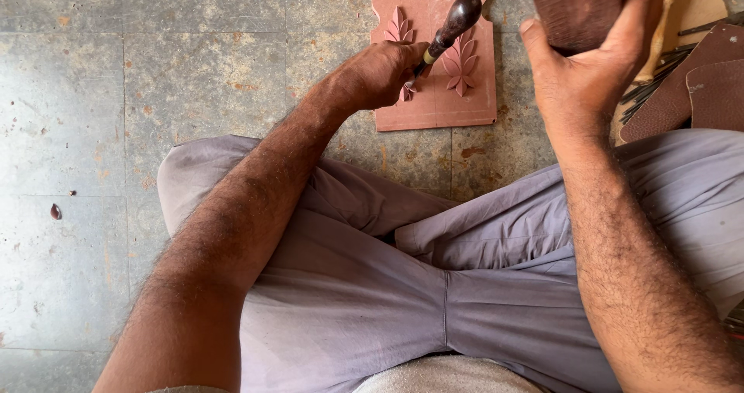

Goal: The person carves a decorative pattern into a piece of wood using various chisels and a wooden mallet, clearing away shavings with a brush and smoothing parts with sandpaper.

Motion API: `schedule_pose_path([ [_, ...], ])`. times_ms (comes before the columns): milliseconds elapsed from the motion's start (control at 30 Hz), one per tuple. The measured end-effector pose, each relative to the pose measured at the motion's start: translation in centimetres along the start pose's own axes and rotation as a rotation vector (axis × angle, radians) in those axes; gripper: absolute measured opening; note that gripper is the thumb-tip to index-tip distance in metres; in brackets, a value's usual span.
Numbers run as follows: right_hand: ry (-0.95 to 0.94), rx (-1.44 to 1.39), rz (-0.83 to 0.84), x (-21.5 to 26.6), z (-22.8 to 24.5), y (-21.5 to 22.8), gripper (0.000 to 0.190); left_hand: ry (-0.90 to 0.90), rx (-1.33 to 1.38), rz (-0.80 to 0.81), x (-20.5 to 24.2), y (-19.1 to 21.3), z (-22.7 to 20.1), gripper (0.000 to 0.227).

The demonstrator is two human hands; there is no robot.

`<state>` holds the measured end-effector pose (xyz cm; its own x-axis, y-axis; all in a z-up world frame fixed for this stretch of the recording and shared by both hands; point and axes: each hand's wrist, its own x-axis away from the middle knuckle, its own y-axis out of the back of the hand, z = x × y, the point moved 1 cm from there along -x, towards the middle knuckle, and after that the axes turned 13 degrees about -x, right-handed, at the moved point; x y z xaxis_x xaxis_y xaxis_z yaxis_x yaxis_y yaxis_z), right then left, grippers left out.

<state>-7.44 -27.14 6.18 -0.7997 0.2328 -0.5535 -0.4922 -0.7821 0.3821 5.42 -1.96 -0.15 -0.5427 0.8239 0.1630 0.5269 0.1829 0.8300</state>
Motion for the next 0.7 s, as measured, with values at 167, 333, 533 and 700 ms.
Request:
schedule_pose_path([
  [167, 0.010, 0.132, 0.061, -0.7, 1.8, 0.3, 0.070, -0.062, -0.036, -0.053, 0.2, -0.1, 0.1, 0.014],
  [333, 0.018, 0.199, 0.044, -0.7, 1.8, -0.1, 0.074, -0.023, -0.068, -0.018, 0.0, -0.3, 0.4, 0.015],
  [533, 0.033, 0.309, 0.081, -0.6, 1.6, 0.4, 0.082, -0.030, -0.010, -0.031, 0.2, -0.1, 0.2, 0.017],
  [700, 0.049, 0.170, 0.007, -0.8, 1.7, -0.2, 0.082, 0.027, 0.016, -0.008, 0.3, 0.3, -0.2, 0.015],
])
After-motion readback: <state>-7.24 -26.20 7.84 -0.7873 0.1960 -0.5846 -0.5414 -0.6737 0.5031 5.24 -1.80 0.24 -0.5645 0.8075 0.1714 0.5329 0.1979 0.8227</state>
